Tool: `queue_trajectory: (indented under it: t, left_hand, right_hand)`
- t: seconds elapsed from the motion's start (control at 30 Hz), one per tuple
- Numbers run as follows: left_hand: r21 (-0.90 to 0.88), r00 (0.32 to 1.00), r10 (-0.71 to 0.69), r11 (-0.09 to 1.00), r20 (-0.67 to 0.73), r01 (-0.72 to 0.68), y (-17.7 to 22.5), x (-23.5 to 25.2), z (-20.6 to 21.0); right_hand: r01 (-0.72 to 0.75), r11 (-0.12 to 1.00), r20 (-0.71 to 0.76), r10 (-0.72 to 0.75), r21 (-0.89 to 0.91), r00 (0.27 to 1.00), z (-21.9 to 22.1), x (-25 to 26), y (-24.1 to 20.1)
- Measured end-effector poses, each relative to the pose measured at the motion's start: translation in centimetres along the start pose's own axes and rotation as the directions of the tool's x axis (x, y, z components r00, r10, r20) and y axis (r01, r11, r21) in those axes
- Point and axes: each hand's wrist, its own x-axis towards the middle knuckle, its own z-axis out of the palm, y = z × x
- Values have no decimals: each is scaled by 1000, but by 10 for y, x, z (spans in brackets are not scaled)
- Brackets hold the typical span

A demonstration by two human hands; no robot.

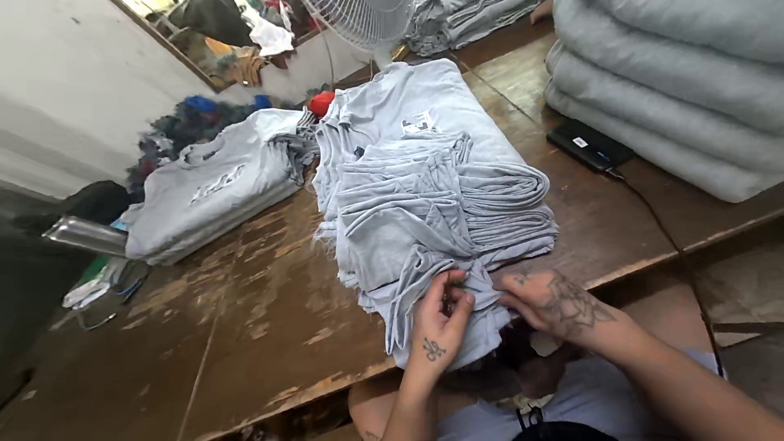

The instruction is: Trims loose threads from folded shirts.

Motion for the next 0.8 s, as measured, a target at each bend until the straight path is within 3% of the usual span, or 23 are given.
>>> queue_trajectory:
  t: [0.1, 0.23, 0.43, 0.57, 0.7, 0.8]
  left_hand:
    - [244, 992, 34, 968, 121, -63, 2, 0, -8]
    - [513, 950, 92, 824, 299, -241, 23, 2, -17]
    - [585, 821, 299, 586, 487, -560, 47, 7, -22]
    - [653, 804, 326, 469, 498, -595, 43, 9, -12]
    - [683, 818, 329, 450, 473, -576, 49, 6, -14]
    - [702, 821, 338, 427, 460, -570, 45, 6, -7]
  right_hand:
    - [7, 1000, -3, -7, -28, 1000, -11, -13, 3]
    - [25, 999, -26, -26, -42, 999, -16, -25, 4]
    - [16, 1000, -128, -14, 10, 992, -12, -31, 1]
    - [6, 999, -158, 0, 37, 987, -9, -30, -3]
    - [-22, 998, -156, 30, 55, 987, -11, -30, -3]
    - [-14, 976, -126, 42, 215, 991, -12, -32, -4]
